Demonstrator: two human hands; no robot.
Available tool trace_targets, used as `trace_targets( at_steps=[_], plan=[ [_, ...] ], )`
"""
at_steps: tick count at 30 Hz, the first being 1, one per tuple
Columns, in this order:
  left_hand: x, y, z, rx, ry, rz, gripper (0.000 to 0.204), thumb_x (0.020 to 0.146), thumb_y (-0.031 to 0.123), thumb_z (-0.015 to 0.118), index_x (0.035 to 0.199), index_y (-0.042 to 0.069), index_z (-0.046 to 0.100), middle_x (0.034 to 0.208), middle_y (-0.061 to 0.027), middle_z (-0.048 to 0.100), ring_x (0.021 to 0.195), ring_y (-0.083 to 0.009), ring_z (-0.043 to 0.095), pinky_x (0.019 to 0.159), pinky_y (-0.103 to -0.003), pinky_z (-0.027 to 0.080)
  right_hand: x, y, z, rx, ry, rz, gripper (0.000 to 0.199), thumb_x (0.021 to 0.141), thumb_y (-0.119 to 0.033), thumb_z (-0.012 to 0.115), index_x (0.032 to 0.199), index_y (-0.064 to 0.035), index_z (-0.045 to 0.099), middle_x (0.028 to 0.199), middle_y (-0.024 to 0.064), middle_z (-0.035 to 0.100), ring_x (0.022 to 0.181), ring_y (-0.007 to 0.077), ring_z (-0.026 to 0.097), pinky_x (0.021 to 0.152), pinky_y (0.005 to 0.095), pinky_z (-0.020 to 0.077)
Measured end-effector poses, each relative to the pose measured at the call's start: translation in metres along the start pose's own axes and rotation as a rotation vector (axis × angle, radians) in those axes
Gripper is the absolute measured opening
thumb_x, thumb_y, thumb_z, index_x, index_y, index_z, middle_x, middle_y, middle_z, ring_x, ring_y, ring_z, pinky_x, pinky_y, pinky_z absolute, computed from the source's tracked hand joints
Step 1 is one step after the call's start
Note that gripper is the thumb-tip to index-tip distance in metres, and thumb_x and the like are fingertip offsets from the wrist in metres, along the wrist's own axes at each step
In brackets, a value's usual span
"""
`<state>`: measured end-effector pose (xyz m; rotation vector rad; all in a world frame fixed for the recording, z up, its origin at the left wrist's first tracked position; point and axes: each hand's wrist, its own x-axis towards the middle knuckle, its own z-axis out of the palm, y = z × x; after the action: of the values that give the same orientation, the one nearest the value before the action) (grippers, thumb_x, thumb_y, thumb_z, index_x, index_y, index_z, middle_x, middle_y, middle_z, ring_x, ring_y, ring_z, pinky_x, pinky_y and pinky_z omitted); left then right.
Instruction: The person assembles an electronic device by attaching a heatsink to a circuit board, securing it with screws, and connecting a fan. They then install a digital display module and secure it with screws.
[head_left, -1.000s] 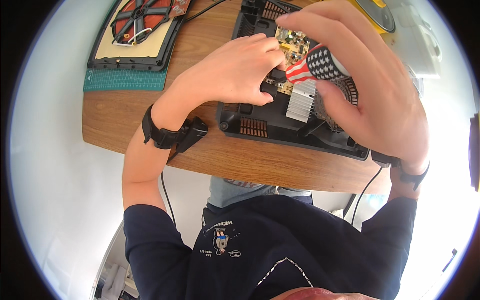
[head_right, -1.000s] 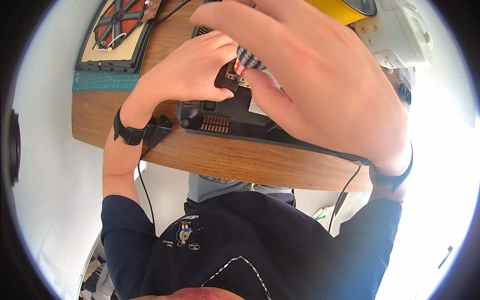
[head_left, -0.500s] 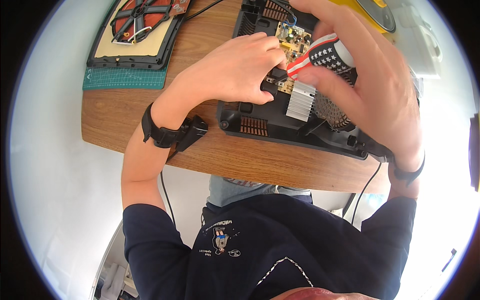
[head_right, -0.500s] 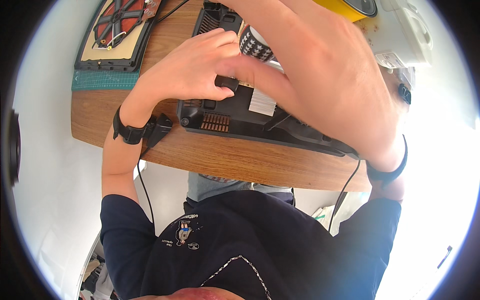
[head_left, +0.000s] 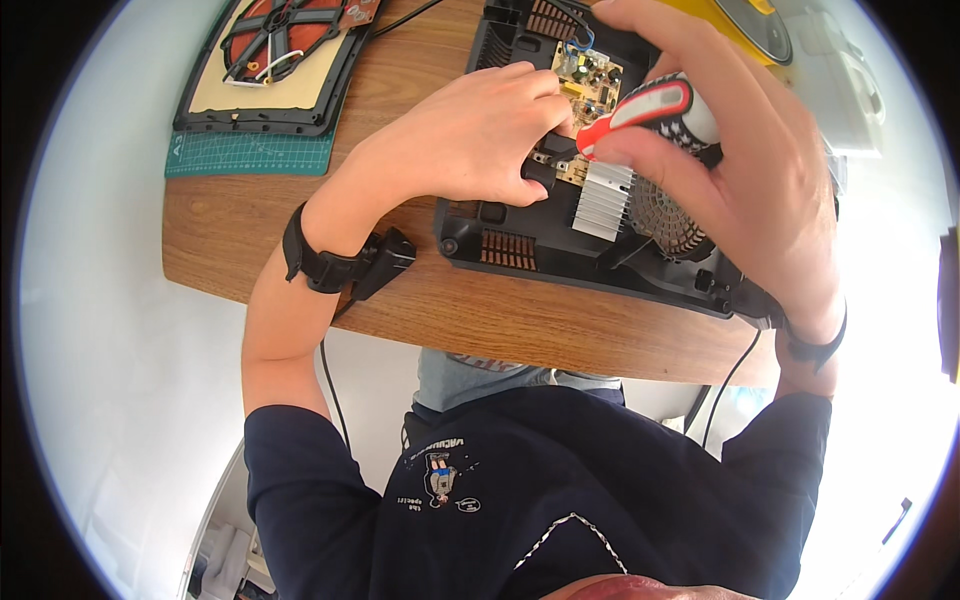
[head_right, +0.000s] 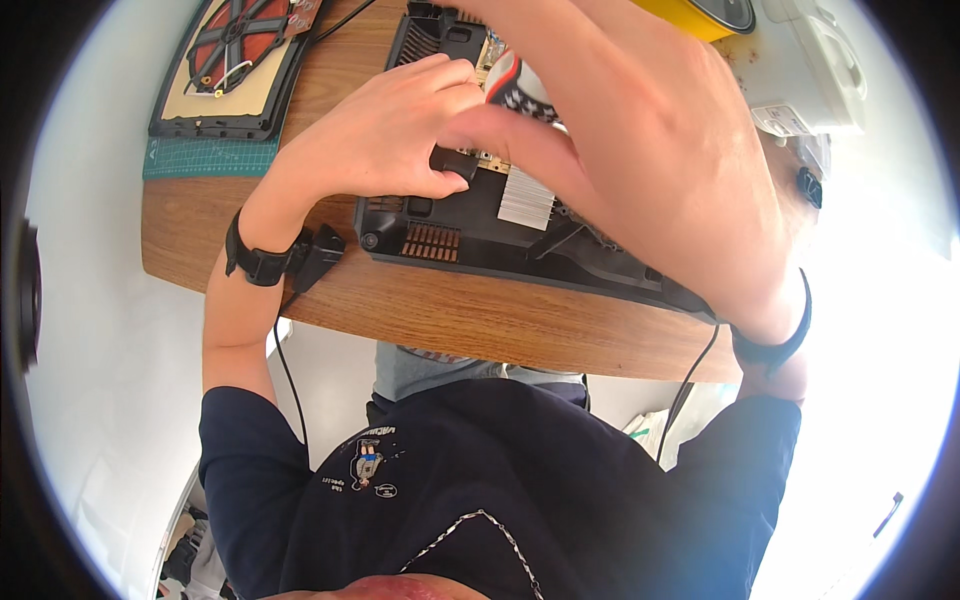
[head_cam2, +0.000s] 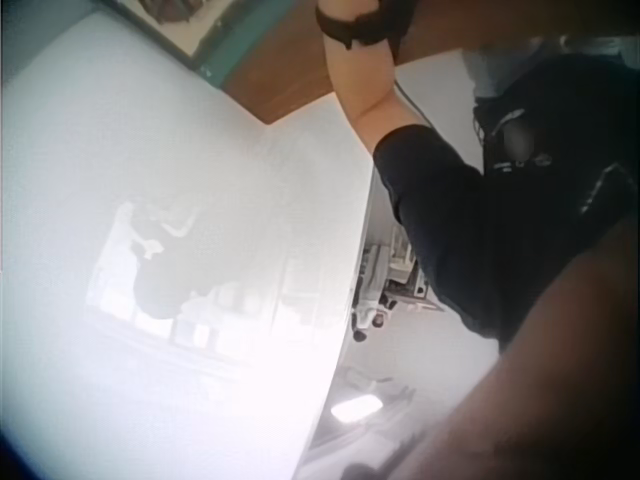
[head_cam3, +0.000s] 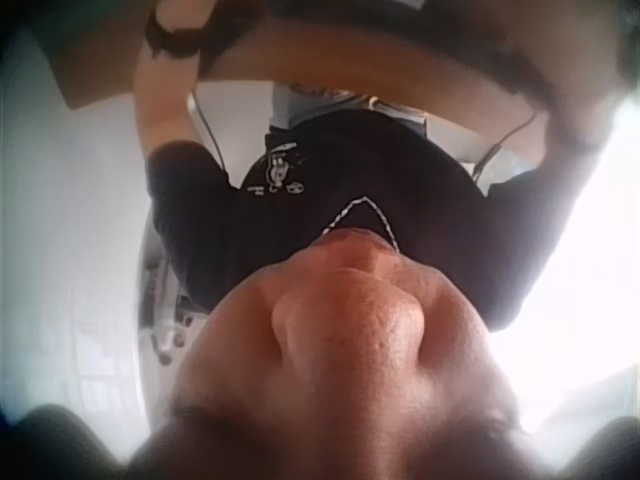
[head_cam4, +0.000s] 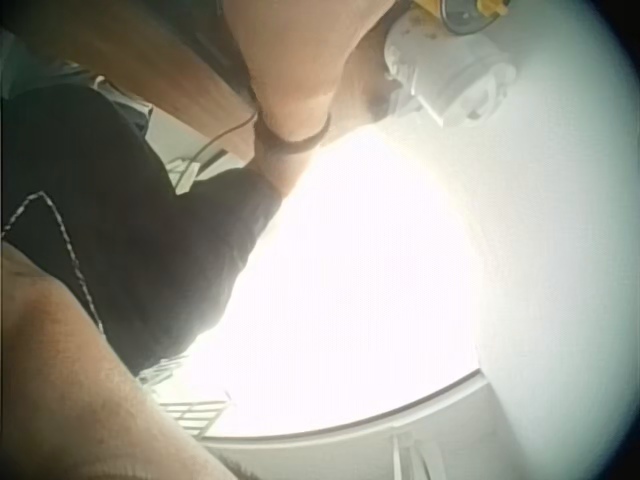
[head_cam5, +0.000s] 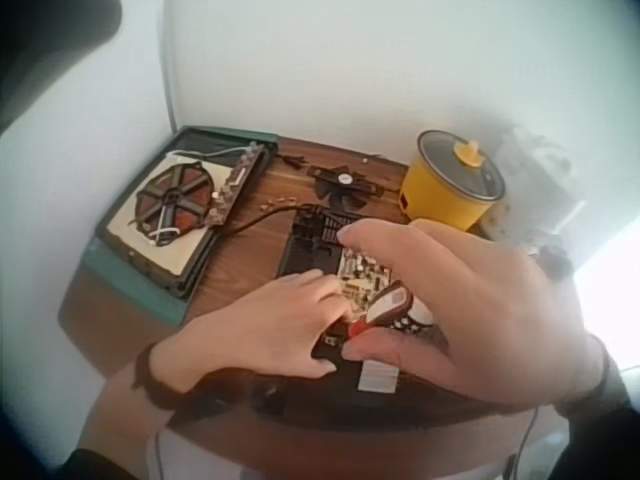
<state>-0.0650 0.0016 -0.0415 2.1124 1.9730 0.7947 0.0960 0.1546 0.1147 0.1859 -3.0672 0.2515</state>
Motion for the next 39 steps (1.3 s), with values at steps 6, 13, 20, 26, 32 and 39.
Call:
trace_targets(
  at_steps=[6,13,20,26,32,39],
  plan=[
    [0.0,0.004,-0.006,0.015,-0.072,-0.052,0.049,0.069,0.024,0.084,0.105,-0.002,0.063,0.116,-0.0125,0.059,0.109,-0.0323,0.058,0.093,-0.042,0.051,-0.001,0.001,0.006,0.177,0.062,-0.07,0.067,0.089,-0.017,0.081,0.147,-0.0021,0.051,0.121,0.0152,0.068,0.106,0.0274,0.071,0.088,0.0366,0.0591],
    [0.0,0.001,-0.002,0.003,-0.024,-0.027,0.048,0.068,0.023,0.085,0.103,-0.002,0.062,0.116,-0.0128,0.059,0.108,-0.0326,0.057,0.093,-0.042,0.051,0.001,0.0,0.003,0.188,0.082,-0.016,0.068,0.088,-0.023,0.084,0.145,-0.0023,0.054,0.118,0.0139,0.07,0.102,0.0277,0.072,0.087,0.0365,0.0597],
    [0.001,0.002,-0.004,0.014,-0.055,-0.039,0.051,0.068,0.022,0.085,0.108,-0.002,0.064,0.116,-0.0129,0.059,0.109,-0.0327,0.058,0.094,-0.042,0.051,-0.003,0.004,0.02,-0.015,0.25,-0.045,0.074,0.082,-0.027,0.09,0.143,-0.0035,0.056,0.117,0.0129,0.071,0.101,0.0273,0.073,0.086,0.036,0.0597],
    [0.0,0.001,0.0,0.014,-0.016,-0.029,0.05,0.069,0.021,0.084,0.111,0.001,0.065,0.113,-0.0111,0.06,0.109,-0.0317,0.058,0.095,-0.042,0.052,-0.01,0.022,0.017,0.022,0.4,-0.023,0.073,0.082,-0.03,0.09,0.141,-0.0015,0.057,0.104,0.0089,0.072,0.091,0.0224,0.073,0.08,0.031,0.0578],
    [0.001,0.001,-0.002,0.015,-0.023,-0.03,0.047,0.07,0.021,0.084,0.111,0.005,0.066,0.11,-0.0096,0.06,0.109,-0.0308,0.058,0.093,-0.041,0.052,-0.036,0.038,0.013,-0.05,0.544,0.254,0.056,0.102,-0.039,0.066,0.145,-0.0049,0.055,0.099,0.0054,0.069,0.084,0.0139,0.067,0.082,0.0253,0.0537],
    [0.001,0.007,-0.003,0.032,-0.02,-0.032,0.051,0.07,0.02,0.085,0.113,0.004,0.064,0.111,-0.0102,0.058,0.109,-0.0313,0.057,0.094,-0.042,0.051,-0.079,0.086,0.031,0.097,0.733,0.399,0.049,0.109,-0.033,0.058,0.147,-0.0024,0.056,0.107,0.0102,0.077,0.095,0.0133,0.074,0.078,0.0219,0.0566]
  ],
)
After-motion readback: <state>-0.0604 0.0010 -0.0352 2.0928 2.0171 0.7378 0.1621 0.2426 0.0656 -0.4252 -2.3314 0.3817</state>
